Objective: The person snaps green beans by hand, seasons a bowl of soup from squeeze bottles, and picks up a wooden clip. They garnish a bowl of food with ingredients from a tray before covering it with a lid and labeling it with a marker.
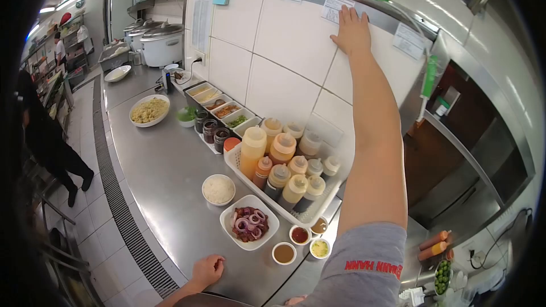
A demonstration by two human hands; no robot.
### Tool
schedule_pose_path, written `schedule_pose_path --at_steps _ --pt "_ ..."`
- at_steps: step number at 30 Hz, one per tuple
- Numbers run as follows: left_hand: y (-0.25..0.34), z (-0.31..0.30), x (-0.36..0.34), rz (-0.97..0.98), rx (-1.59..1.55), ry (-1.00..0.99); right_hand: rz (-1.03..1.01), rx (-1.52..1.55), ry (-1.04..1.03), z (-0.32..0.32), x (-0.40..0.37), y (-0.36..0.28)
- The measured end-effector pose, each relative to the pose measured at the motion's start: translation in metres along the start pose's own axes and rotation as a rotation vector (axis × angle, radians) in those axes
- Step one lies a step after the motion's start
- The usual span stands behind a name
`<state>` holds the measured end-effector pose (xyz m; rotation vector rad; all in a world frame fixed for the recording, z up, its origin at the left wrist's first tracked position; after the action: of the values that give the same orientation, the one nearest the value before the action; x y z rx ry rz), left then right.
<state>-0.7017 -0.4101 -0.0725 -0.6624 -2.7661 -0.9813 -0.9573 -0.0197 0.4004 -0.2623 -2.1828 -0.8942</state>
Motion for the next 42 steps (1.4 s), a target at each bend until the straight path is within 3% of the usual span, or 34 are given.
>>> schedule_pose_path --at_steps 9,15,17,18,19,21,23,24,25,26,27,28,30,32,33,34,35,37,38,40,42 --pt "-0.005 0.003 -0.004 -0.024 0.04 0.048 -0.016 -0.091 -0.074 -0.031 -0.054 0.068" --pt "-0.008 0.001 -0.01 -0.056 0.032 -0.003 -0.05 -0.012 -0.173 -0.035 -0.05 0.056" --pt "-0.008 -0.002 -0.011 -0.045 0.033 0.008 -0.131 0.103 -0.071 -0.059 -0.06 0.007" --pt "-0.009 -0.004 -0.011 -0.095 0.009 -0.014 -0.246 0.223 0.074 -0.055 -0.068 -0.018" --pt "-0.016 0.009 -0.01 -0.006 -0.015 0.086 -0.336 0.352 0.222 -0.057 -0.071 -0.043" --pt "-0.021 0.016 -0.008 -0.055 -0.004 -0.024 -0.139 0.655 -0.199 -0.113 -0.11 -0.12" --pt "-0.023 0.016 -0.01 -0.067 -0.114 0.062 -0.235 1.123 0.039 -0.108 -0.168 -0.184" --pt "-0.023 0.014 -0.011 -0.046 -0.2 0.139 -0.29 1.296 0.049 -0.12 -0.208 -0.228" --pt "-0.024 0.011 -0.01 -0.065 -0.222 0.152 -0.328 1.062 0.005 -0.161 -0.249 -0.275" --pt "-0.03 0.006 -0.01 -0.108 -0.395 0.184 -0.447 1.439 0.211 -0.194 -0.286 -0.323" --pt "-0.035 0.003 -0.015 -0.151 -0.574 0.212 -0.314 1.503 -0.297 -0.175 -0.318 -0.354" --pt "-0.056 -0.015 -0.03 -0.18 -0.615 0.206 -0.176 1.822 -0.454 -0.166 -0.373 -0.412" --pt "-0.094 -0.063 -0.041 0.017 -0.762 -0.124 -0.239 1.573 -0.538 -0.149 -0.433 -0.445" --pt "-0.157 -0.065 -0.059 -0.184 -0.858 -0.077 -0.312 1.387 -0.587 -0.147 -0.467 -0.46" --pt "-0.2 -0.039 -0.06 -0.448 -0.929 -0.058 -0.318 1.282 -0.551 -0.162 -0.47 -0.459" --pt "-0.233 -0.044 -0.073 -0.628 -0.941 0.128 -0.327 1.181 -0.513 -0.174 -0.472 -0.461" --pt "-0.267 -0.038 -0.076 -0.911 -0.591 0.058 -0.318 1.162 -0.54 -0.176 -0.474 -0.461" --pt "-0.315 0.013 -0.074 -1.216 -1.147 0.052 -0.327 1.242 -0.567 -0.174 -0.468 -0.461" --pt "-0.331 0.041 -0.07 -1.224 -1.152 0.039 -0.321 1.246 -0.569 -0.173 -0.468 -0.461" --pt "-0.354 0.084 -0.052 -0.874 -0.761 0.098 -0.308 1.254 -0.585 -0.176 -0.468 -0.463" --pt "-0.354 0.106 -0.036 -0.91 -0.79 0.14 -0.286 1.259 -0.601 -0.182 -0.465 -0.464"
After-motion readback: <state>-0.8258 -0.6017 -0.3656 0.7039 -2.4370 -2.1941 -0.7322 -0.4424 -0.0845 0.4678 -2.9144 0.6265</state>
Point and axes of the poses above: each hand's wrist, its own x-axis towards the middle knuckle, its own z-axis out of the palm, y = z × x, the point moved 3 cm from there along x, towards the middle knuckle, and after that the axes turned 12 degrees about x, right-handed, at the moved point
